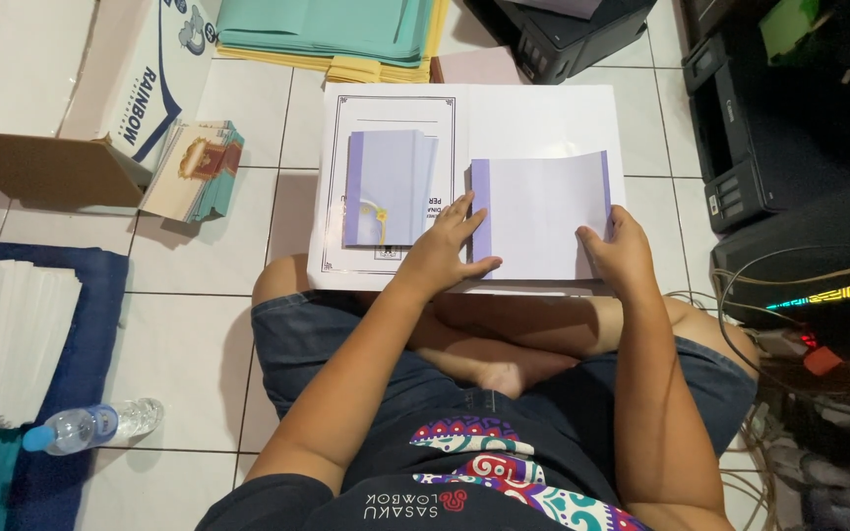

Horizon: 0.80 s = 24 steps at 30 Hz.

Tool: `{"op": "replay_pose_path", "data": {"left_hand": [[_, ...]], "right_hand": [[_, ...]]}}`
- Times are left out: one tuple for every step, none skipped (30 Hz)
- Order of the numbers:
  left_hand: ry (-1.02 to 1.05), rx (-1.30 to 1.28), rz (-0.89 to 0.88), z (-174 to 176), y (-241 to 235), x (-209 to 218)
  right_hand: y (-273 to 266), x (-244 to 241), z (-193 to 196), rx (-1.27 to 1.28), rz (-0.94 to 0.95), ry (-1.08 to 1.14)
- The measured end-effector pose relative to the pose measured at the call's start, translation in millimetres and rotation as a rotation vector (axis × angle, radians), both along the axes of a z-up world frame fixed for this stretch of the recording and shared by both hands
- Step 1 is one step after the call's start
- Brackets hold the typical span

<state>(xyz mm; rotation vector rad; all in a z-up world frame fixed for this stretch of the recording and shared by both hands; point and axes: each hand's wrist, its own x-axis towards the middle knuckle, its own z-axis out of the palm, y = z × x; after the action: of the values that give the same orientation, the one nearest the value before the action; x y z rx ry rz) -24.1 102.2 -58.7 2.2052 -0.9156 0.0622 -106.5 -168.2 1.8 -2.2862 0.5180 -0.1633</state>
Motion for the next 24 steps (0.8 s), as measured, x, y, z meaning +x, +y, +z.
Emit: {"op": "replay_pose_path", "data": {"left_hand": [[0.000, 0.000, 0.000, 0.5, 0.0, -0.5], [-0.015, 0.006, 0.003, 1.1, -0.1, -0.9], [-0.030, 0.012, 0.006, 1.8, -0.2, -1.2], [-0.030, 0.012, 0.006, 1.4, -0.4, -1.0], [-0.027, 0.013, 0.007, 1.1, -0.6, -0.7], [-0.023, 0.014, 0.009, 0.7, -1.0, -0.4], [-0.023, 0.014, 0.009, 3.1, -0.7, -1.2], [-0.013, 0.022, 0.009, 5.4, -0.4, -1.9], [-0.002, 0.031, 0.008, 7.8, 0.0, -2.7], [-0.002, 0.030, 0.008, 9.6, -0.4, -3.5], [0.013, 0.040, 0.014, 11.5, -0.7, -4.3], [0.028, 0.051, 0.019, 13.4, -1.1, -4.9], [0.028, 0.051, 0.019, 12.7, -1.7, -4.0], [0.045, 0.066, 0.022, 11.8, -2.2, -3.2], [0.062, 0.082, 0.026, 11.1, -2.8, -2.4], [0.059, 0.081, 0.028, 11.8, -3.8, -2.7], [0.059, 0.124, 0.041, 12.5, -4.7, -2.9], [0.059, 0.167, 0.055, 12.8, -5.8, -3.4], [0.057, 0.166, 0.056, 26.5, -8.0, -5.8], [0.090, 0.241, 0.059, 39.5, -8.9, -10.0], [0.123, 0.317, 0.061, 52.3, -9.9, -14.2], [0.125, 0.319, 0.057, 51.0, -15.2, -12.6], [0.078, 0.391, 0.074, 49.7, -20.4, -11.1], [0.026, 0.460, 0.098, 49.8, -25.7, -7.2]], "right_hand": [[0.2, -0.1, 0.3, 0.000, 0.000, 0.000], [0.4, -0.1, 0.7, 0.001, 0.001, 0.001], [0.6, -0.2, 1.1, 0.001, 0.002, 0.003], [1.3, -0.6, 2.5, 0.001, 0.001, 0.002], [2.1, -0.9, 3.9, 0.004, -0.003, 0.004], [2.6, -1.2, 5.3, 0.007, -0.007, 0.005], [-0.1, 0.1, 0.2, 0.006, -0.007, 0.005], [-2.7, 1.5, -5.0, -0.005, -0.010, 0.004], [-5.4, 2.9, -10.1, -0.017, -0.012, 0.003], [-4.2, 2.0, -8.1, -0.017, -0.012, 0.003], [-3.0, 1.2, -6.2, -0.017, -0.010, -0.004], [-1.7, 0.5, -4.2, -0.017, -0.008, -0.011], [-5.8, 2.9, -11.1, -0.017, -0.008, -0.011], [-9.9, 5.0, -18.0, -0.041, -0.023, -0.023], [-13.9, 7.1, -24.8, -0.066, -0.037, -0.035], [4.4, 1.3, -11.8, -0.066, -0.036, -0.038], [22.7, -4.5, 1.1, -0.366, -0.065, -0.119], [40.9, -10.7, 13.8, -0.667, -0.095, -0.198], [41.7, -5.2, 4.9, -0.668, -0.094, -0.201], [43.6, -1.2, -4.9, -0.648, 0.073, -0.279], [45.5, 2.9, -14.8, -0.624, 0.240, -0.356], [51.9, 2.8, -15.0, -0.622, 0.238, -0.353], [58.4, 2.7, -15.1, -0.582, 0.308, -0.198], [64.4, 6.2, -13.7, -0.542, 0.382, -0.050]]}}
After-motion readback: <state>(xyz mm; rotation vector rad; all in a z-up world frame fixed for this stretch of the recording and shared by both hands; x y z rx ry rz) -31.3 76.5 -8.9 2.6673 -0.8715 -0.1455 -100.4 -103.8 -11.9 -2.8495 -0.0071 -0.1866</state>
